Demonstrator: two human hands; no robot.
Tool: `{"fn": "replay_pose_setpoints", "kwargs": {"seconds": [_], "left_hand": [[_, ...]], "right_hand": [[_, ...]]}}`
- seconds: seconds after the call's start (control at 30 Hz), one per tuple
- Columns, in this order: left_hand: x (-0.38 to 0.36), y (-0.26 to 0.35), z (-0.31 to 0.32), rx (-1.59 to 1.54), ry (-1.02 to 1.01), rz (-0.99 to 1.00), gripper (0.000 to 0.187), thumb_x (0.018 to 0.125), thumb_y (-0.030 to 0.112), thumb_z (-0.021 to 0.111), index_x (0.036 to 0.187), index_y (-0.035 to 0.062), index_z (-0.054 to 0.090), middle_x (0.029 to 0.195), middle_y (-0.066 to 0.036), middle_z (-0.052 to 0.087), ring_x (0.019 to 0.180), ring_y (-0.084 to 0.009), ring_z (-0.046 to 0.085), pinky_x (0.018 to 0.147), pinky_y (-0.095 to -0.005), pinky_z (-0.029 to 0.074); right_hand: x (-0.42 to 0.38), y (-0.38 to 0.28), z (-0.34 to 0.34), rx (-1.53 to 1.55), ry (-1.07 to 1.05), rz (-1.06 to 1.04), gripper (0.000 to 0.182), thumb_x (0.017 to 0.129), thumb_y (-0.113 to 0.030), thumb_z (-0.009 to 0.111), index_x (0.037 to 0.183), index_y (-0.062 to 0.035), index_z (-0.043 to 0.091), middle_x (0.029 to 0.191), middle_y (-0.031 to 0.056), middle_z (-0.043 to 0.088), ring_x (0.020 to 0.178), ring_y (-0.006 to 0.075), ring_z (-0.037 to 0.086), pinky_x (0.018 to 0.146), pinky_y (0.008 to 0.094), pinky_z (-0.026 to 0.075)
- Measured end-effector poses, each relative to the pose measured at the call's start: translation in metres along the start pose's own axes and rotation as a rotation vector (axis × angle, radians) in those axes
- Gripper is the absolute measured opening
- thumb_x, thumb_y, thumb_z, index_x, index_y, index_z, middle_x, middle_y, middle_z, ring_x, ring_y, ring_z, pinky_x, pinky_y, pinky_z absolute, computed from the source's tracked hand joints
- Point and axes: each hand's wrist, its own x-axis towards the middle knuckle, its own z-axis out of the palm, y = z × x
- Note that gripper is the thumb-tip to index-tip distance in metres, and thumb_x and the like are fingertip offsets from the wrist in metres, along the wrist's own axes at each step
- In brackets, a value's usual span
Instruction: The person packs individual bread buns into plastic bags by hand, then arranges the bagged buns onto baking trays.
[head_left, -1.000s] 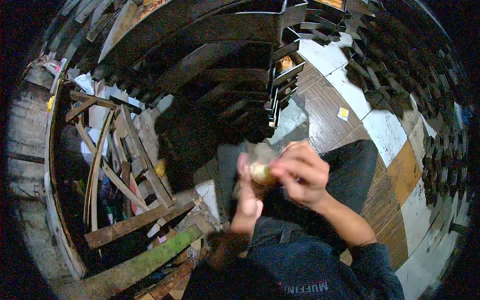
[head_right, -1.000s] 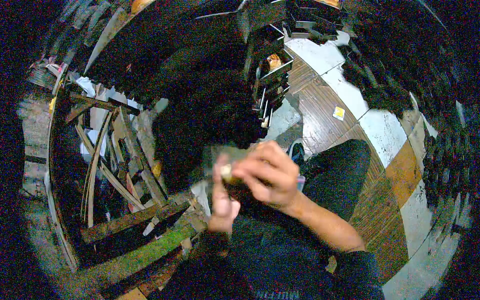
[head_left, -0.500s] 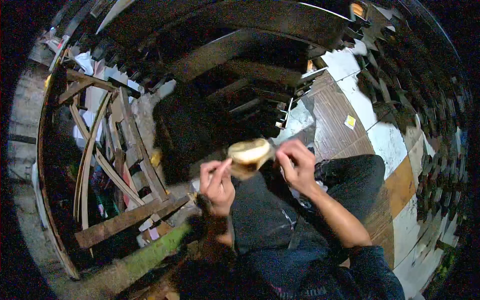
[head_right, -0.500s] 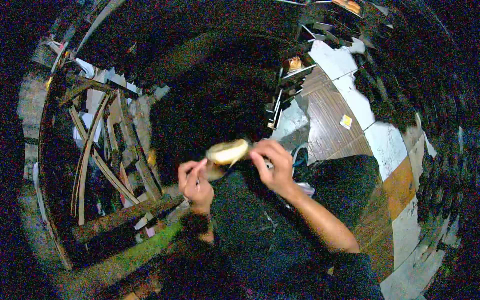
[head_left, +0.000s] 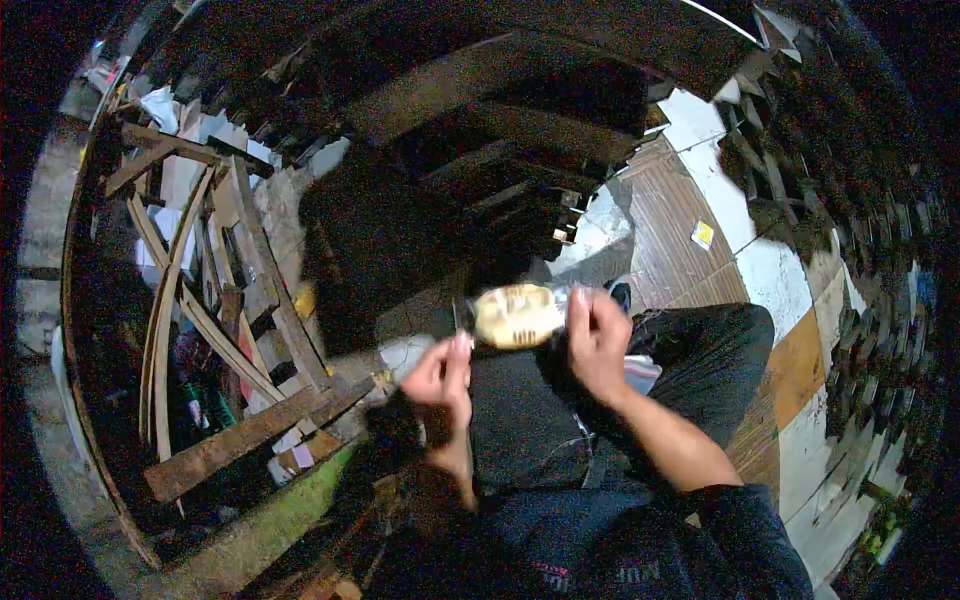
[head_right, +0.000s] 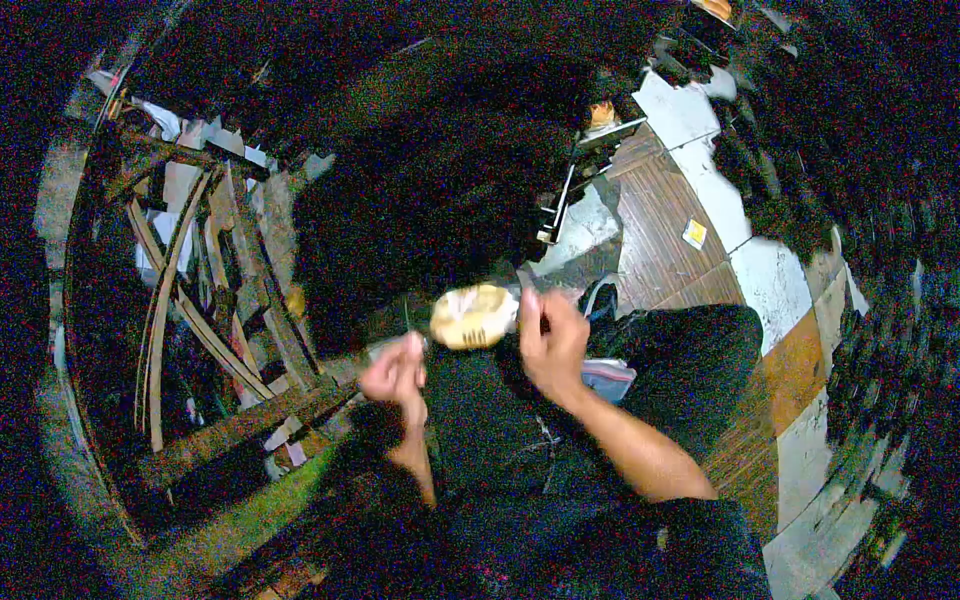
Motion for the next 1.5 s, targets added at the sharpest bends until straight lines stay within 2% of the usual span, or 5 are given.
{"fn": "replay_pose_setpoints", "kwargs": {"seconds": [0.2, 0.57, 1.0, 1.27, 1.5], "left_hand": [[-0.056, -0.046, -0.044, 0.494, -0.080, 0.640, 0.008, 0.085, 0.005, 0.068, 0.090, 0.0028, 0.063, 0.080, -0.008, 0.062, 0.076, -0.0154, 0.060, 0.068, -0.0274, 0.047], [0.021, 0.017, -0.014, -0.080, -0.012, 0.258, 0.023, 0.091, 0.016, 0.064, 0.103, -0.0038, 0.062, 0.094, -0.006, 0.066, 0.085, -0.0099, 0.059, 0.078, -0.0234, 0.047], [-0.013, -0.072, 0.124, 0.178, -0.666, 0.358, 0.030, 0.082, 0.032, 0.066, 0.100, 0.0083, 0.061, 0.097, -0.017, 0.059, 0.093, -0.0310, 0.060, 0.082, -0.0448, 0.048], [-0.037, -0.091, 0.102, 0.684, -1.093, 0.568, 0.022, 0.085, 0.022, 0.051, 0.091, 0.0061, 0.065, 0.092, -0.020, 0.063, 0.087, -0.0380, 0.063, 0.077, -0.0482, 0.050], [-0.050, -0.047, 0.126, 0.662, -0.990, 0.483, 0.049, 0.089, 0.052, 0.055, 0.097, 0.0064, 0.071, 0.075, -0.019, 0.066, 0.075, -0.0342, 0.066, 0.067, -0.0413, 0.052]], "right_hand": [[-0.044, 0.007, -0.051, -0.154, -0.555, 0.278, 0.032, 0.090, -0.019, 0.058, 0.067, 0.0029, 0.063, 0.062, 0.0235, 0.058, 0.052, 0.0345, 0.055, 0.055, 0.0425, 0.043], [0.053, -0.102, -0.038, -0.230, -0.933, -0.184, 0.067, 0.066, -0.016, 0.078, 0.125, 0.0023, 0.053, 0.110, 0.0212, 0.065, 0.101, 0.0337, 0.064, 0.087, 0.0371, 0.051], [0.281, -0.318, -0.047, -0.490, 0.277, -0.949, 0.028, 0.096, -0.024, 0.053, 0.108, -0.0004, 0.061, 0.096, 0.0238, 0.064, 0.086, 0.0346, 0.064, 0.072, 0.0369, 0.049], [0.054, -0.060, -0.107, -1.224, -1.218, -0.447, 0.022, 0.073, 0.000, 0.057, 0.092, -0.0007, 0.068, 0.098, 0.0213, 0.067, 0.095, 0.0313, 0.066, 0.082, 0.0378, 0.051], [-0.028, 0.048, -0.166, -0.462, -0.573, -0.100, 0.022, 0.066, -0.003, 0.069, 0.087, -0.0026, 0.062, 0.080, 0.0186, 0.065, 0.073, 0.0406, 0.062, 0.064, 0.0434, 0.051]]}}
